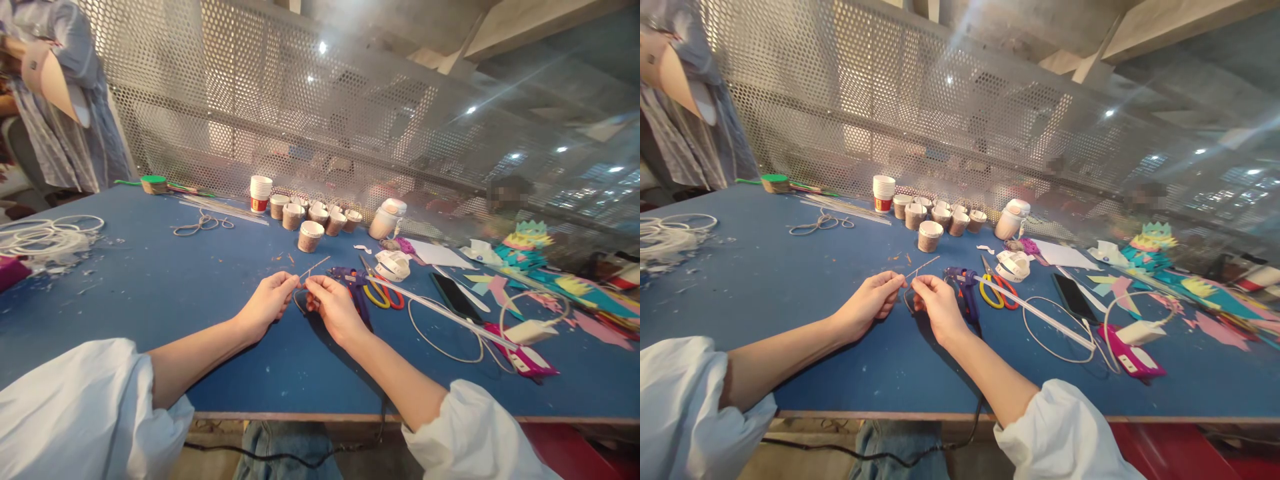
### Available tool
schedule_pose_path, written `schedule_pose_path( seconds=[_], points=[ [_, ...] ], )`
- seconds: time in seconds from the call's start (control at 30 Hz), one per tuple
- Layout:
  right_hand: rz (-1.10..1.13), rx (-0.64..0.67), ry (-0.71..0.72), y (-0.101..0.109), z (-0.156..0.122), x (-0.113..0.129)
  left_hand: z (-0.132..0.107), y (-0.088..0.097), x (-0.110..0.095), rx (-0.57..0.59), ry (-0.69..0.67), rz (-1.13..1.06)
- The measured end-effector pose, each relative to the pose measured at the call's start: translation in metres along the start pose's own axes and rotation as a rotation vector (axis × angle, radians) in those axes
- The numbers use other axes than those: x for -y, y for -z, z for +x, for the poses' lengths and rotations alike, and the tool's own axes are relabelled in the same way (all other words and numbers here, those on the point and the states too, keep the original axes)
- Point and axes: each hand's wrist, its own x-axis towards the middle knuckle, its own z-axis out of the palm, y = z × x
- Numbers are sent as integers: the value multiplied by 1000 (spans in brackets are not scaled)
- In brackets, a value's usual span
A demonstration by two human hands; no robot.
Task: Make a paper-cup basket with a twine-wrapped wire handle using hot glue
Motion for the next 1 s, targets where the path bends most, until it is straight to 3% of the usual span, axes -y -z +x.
schedule_pose_path(
  seconds=[0.33,0.63,1.0],
  points=[
    [-5,-3,7,0,0,-1,0,-1,-1,0,-37,-44],
    [-12,-5,6,-1,0,0,1,0,0,46,10,-123],
    [-11,3,1,0,0,-1,0,-1,-2,10,31,-113]
  ],
)
